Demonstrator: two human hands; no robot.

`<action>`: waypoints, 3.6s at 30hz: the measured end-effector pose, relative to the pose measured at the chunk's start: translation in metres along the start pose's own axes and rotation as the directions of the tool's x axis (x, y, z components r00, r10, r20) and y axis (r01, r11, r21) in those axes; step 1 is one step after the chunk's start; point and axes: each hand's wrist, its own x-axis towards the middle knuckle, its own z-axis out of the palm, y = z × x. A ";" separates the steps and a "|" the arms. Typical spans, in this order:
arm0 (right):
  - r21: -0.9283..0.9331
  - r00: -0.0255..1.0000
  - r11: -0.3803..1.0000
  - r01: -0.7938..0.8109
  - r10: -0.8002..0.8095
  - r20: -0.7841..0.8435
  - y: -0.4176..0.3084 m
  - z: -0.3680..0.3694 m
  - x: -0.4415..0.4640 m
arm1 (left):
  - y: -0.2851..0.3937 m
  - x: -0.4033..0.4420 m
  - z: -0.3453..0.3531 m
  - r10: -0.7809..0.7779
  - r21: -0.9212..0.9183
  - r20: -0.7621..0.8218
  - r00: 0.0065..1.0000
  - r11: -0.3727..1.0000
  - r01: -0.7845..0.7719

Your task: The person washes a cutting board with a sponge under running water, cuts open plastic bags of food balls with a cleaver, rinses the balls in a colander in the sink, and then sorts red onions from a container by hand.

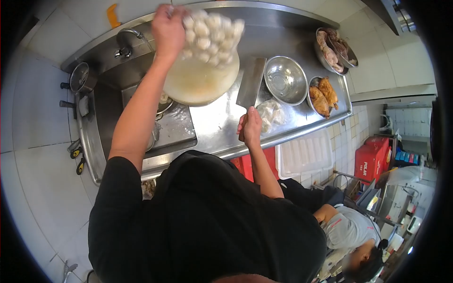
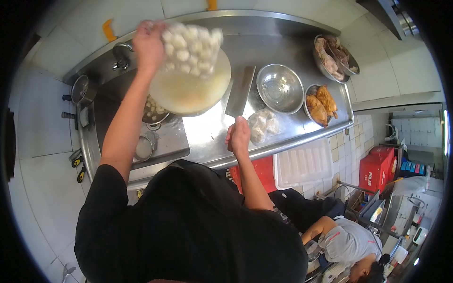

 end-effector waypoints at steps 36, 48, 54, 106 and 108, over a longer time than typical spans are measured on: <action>-0.607 0.941 0.784 0.130 0.094 0.324 -0.012 0.040 -0.026 | -0.151 -0.169 -0.024 -0.668 0.334 0.442 0.598 0.742 0.582; -0.870 0.907 0.259 0.420 -0.143 0.396 -0.020 0.093 -0.030 | -0.153 -0.185 -0.020 -0.417 0.458 0.378 0.826 0.860 0.224; -0.888 0.909 0.201 0.413 -0.031 0.415 -0.041 0.113 -0.011 | -0.172 -0.177 -0.026 -0.569 0.382 0.342 0.748 0.811 0.443; -0.507 0.859 0.738 0.445 -0.191 0.476 -0.098 0.160 0.044 | -0.175 -0.182 -0.034 -0.576 0.238 0.185 0.796 0.813 0.532; -0.546 0.818 0.637 0.543 -0.257 0.514 -0.077 0.157 0.053 | -0.182 -0.188 -0.033 -0.536 0.229 0.160 0.829 0.837 0.497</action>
